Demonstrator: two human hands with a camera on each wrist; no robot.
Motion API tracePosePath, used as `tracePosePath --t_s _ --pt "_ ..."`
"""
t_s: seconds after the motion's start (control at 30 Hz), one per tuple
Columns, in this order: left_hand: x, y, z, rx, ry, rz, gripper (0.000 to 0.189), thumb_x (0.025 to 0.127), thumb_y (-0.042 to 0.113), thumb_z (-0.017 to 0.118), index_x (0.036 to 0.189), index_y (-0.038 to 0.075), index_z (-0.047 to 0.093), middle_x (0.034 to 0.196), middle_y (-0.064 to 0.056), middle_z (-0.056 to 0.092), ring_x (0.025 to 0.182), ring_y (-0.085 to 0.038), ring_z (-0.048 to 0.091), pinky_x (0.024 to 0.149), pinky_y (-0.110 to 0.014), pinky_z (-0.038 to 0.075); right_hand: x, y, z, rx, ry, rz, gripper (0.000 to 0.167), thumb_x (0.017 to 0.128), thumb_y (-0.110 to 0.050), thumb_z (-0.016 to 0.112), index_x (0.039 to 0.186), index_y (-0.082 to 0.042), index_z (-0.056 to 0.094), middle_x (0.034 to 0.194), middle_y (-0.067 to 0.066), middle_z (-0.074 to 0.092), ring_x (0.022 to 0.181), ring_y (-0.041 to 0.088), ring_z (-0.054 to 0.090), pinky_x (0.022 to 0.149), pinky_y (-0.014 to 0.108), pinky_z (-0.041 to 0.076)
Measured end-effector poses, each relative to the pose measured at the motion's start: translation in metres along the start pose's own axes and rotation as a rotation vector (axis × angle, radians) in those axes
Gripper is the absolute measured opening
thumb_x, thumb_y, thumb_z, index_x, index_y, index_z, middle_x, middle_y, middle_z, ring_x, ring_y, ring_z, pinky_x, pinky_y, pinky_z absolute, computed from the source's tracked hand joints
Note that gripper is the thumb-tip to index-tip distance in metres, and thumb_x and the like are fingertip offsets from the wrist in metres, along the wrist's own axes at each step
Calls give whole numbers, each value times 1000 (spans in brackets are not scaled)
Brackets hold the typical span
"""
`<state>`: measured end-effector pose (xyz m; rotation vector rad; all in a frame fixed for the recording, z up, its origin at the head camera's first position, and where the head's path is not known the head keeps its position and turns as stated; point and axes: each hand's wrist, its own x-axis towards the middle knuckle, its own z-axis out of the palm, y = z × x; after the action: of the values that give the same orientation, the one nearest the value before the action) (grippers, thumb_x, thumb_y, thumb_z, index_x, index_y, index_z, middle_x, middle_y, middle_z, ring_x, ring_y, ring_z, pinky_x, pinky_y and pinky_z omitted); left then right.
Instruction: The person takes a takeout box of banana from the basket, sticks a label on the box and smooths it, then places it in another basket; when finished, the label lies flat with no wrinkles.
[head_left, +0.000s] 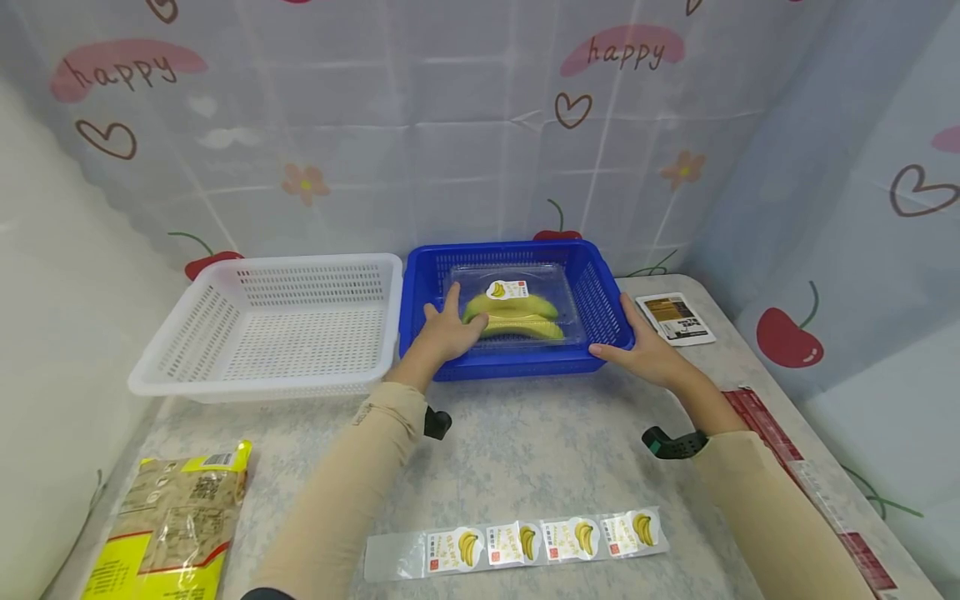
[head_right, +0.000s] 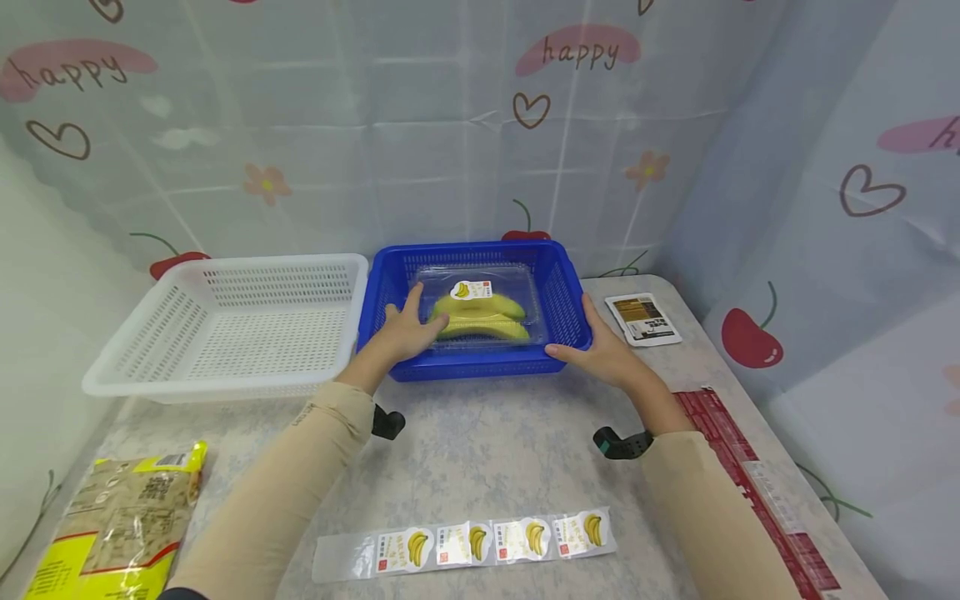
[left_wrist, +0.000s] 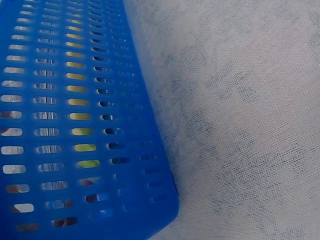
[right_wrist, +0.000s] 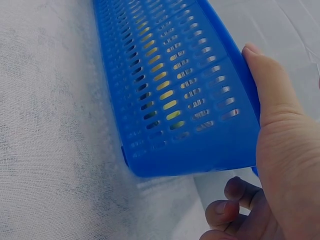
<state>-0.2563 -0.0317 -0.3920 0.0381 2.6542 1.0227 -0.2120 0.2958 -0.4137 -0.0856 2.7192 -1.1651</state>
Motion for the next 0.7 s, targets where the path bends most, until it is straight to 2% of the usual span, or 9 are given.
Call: tracePosePath --t_s 0.07,0.23,0.3,0.4,0.5,0.6,0.7 --pt "0 0 2 4 37 10 82 97 58 45 160 34 -2 163 -27 -10 141 -55 30 108 -69 33 0 0 0 1 0 -1 113 92 -49 65 155 -24 -25 167 12 -14 152 45 2 115 70 16" --pt "-1 0 5 43 122 44 77 97 54 48 160 31 10 163 -24 0 145 -54 20 107 -70 33 0 -1 1 -26 3 -8 112 92 -52 64 155 -23 -25 167 13 -13 152 46 4 114 70 17" --pt "-1 0 6 70 162 70 76 97 52 48 160 29 13 162 -23 4 145 -52 21 107 -68 35 0 -2 0 -66 13 -7 112 92 -55 62 155 -22 -24 167 13 -12 152 46 6 114 70 18" --pt "-2 1 7 116 233 124 73 98 48 49 160 26 18 158 -22 15 136 -45 32 106 -61 39 -1 -3 -1 -181 35 0 110 91 -64 57 155 -22 -23 167 16 -6 151 48 10 112 71 21" --pt "-7 4 6 131 283 179 70 98 44 49 159 25 21 154 -20 24 128 -38 36 103 -55 41 -4 -3 -3 -347 68 23 110 88 -77 47 157 -21 -18 165 25 1 146 54 20 107 74 27" --pt "-17 9 5 96 300 231 68 98 41 49 158 26 22 153 -18 27 129 -36 35 102 -55 41 -10 -5 -4 -493 123 27 112 84 -84 40 160 -15 -8 159 32 17 132 56 40 95 72 42" --pt "-30 13 3 75 320 291 67 97 40 50 158 26 23 154 -17 28 134 -36 32 103 -57 40 -18 -10 -4 -568 230 -9 111 84 -83 44 160 -11 6 141 32 36 110 48 51 77 59 51"
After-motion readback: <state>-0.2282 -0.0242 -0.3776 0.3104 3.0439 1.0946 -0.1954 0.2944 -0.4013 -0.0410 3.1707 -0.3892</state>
